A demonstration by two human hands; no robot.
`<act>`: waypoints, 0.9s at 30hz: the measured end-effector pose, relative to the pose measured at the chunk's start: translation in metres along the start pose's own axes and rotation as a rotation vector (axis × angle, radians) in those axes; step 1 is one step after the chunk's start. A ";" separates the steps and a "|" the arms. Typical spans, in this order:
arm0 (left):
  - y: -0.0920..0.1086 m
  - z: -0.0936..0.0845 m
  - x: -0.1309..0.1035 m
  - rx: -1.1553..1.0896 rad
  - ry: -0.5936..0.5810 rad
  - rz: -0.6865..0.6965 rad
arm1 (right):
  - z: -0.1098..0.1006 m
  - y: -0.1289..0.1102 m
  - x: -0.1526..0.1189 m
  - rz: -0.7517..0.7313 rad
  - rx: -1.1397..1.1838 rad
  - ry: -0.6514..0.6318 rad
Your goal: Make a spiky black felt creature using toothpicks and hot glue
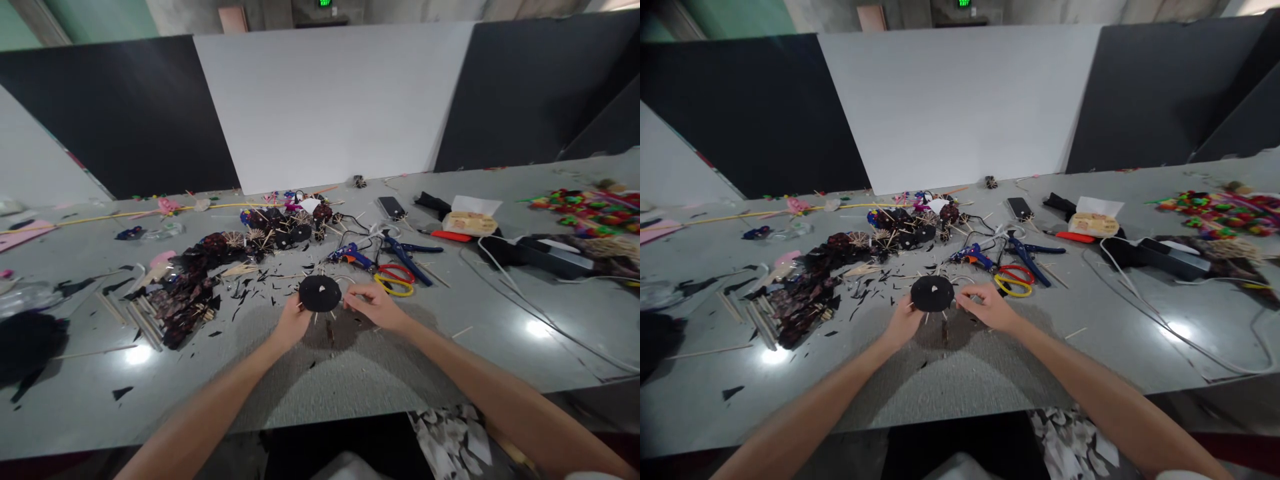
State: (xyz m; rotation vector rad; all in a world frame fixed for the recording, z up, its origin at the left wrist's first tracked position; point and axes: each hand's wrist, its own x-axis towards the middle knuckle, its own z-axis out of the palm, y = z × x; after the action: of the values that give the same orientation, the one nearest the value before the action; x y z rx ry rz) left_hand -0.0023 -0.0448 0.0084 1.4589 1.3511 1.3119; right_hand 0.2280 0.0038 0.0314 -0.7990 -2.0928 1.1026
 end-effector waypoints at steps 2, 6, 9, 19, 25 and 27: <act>0.002 0.001 -0.001 -0.053 -0.008 -0.033 | 0.000 -0.003 0.000 -0.030 -0.021 -0.031; 0.001 0.002 0.000 -0.076 -0.009 -0.083 | 0.004 -0.006 0.001 -0.095 -0.082 -0.057; -0.004 0.002 0.001 -0.102 -0.030 -0.093 | 0.006 -0.005 0.001 -0.144 -0.138 -0.076; -0.008 0.000 0.003 -0.068 0.015 -0.051 | 0.002 0.017 0.005 -0.015 -0.633 0.220; -0.005 0.000 0.004 -0.004 0.068 -0.030 | 0.013 0.029 0.005 0.046 -0.727 0.123; -0.006 0.000 0.005 0.001 0.066 -0.016 | 0.013 0.028 0.006 0.046 -0.739 0.142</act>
State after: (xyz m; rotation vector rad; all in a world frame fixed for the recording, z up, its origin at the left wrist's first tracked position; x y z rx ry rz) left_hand -0.0039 -0.0391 0.0040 1.4134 1.4035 1.3600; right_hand 0.2205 0.0150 0.0030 -1.2189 -2.3697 0.2440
